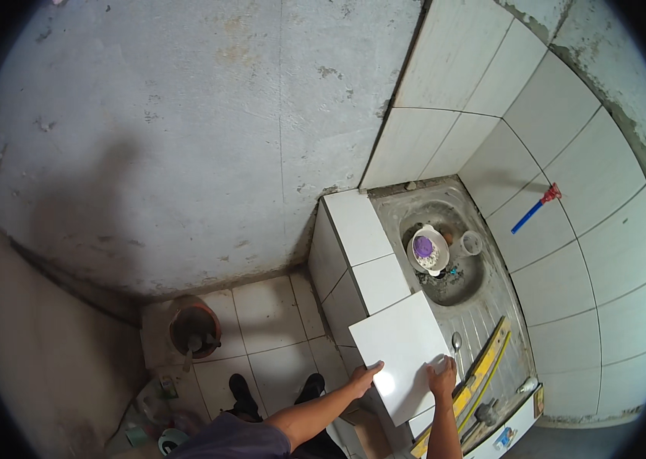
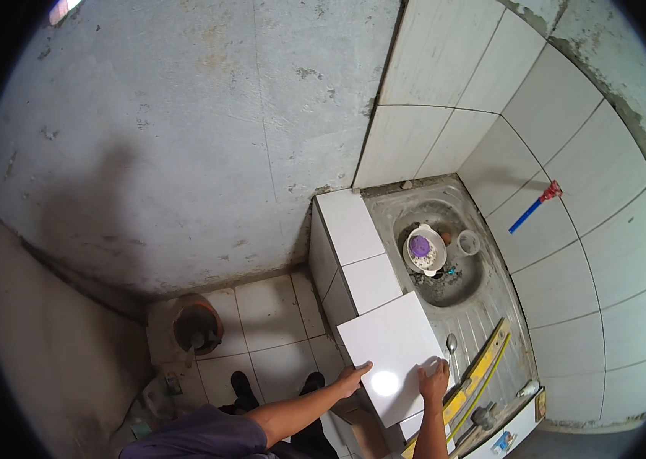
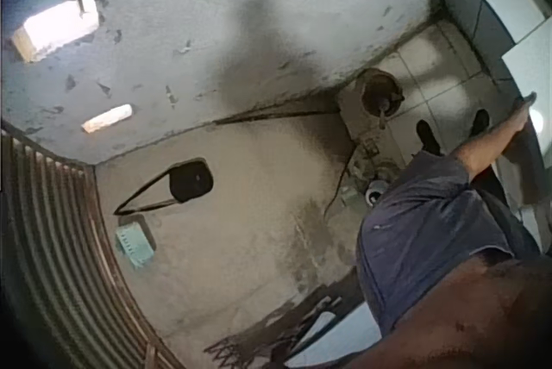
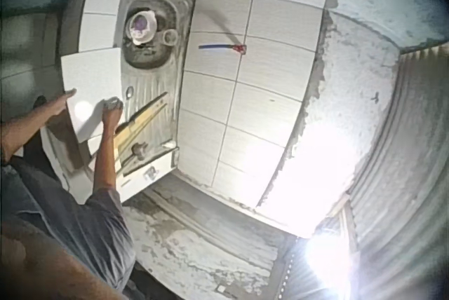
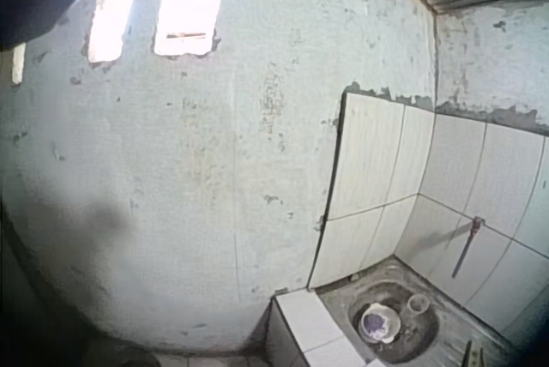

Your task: The person applies mortar onto the back of a tile using a trowel, attaches the tile to the wall, taps it with a hammer, and aligns it using a pencil and a wooden board.

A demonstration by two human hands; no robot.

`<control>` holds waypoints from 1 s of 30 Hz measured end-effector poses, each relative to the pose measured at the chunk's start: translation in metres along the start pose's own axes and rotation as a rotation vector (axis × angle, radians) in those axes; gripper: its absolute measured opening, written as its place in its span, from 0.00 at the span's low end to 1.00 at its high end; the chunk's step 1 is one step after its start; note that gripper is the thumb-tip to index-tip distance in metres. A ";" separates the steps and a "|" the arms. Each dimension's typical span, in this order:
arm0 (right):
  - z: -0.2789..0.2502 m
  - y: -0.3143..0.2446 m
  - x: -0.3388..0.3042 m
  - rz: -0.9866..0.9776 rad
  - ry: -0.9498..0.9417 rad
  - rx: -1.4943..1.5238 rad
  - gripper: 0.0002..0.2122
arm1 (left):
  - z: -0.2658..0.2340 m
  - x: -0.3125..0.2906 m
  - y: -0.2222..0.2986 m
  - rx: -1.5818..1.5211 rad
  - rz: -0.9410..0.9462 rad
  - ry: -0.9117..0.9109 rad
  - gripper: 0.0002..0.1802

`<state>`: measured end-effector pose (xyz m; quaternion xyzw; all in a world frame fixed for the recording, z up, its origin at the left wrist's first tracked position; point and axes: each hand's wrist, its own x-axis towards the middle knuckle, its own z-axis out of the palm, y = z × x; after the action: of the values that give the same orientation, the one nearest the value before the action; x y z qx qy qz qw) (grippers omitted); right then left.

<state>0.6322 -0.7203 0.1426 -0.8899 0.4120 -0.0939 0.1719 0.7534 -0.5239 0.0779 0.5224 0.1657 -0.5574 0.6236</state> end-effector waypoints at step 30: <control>-0.098 -0.160 0.046 0.100 -0.752 0.604 0.19 | -0.066 -0.060 0.091 -0.519 0.363 0.255 0.33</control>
<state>0.7441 -0.6815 0.2953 -0.7515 0.3179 0.1274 0.5639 0.8375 -0.4529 0.1413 0.4328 0.2828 -0.3069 0.7991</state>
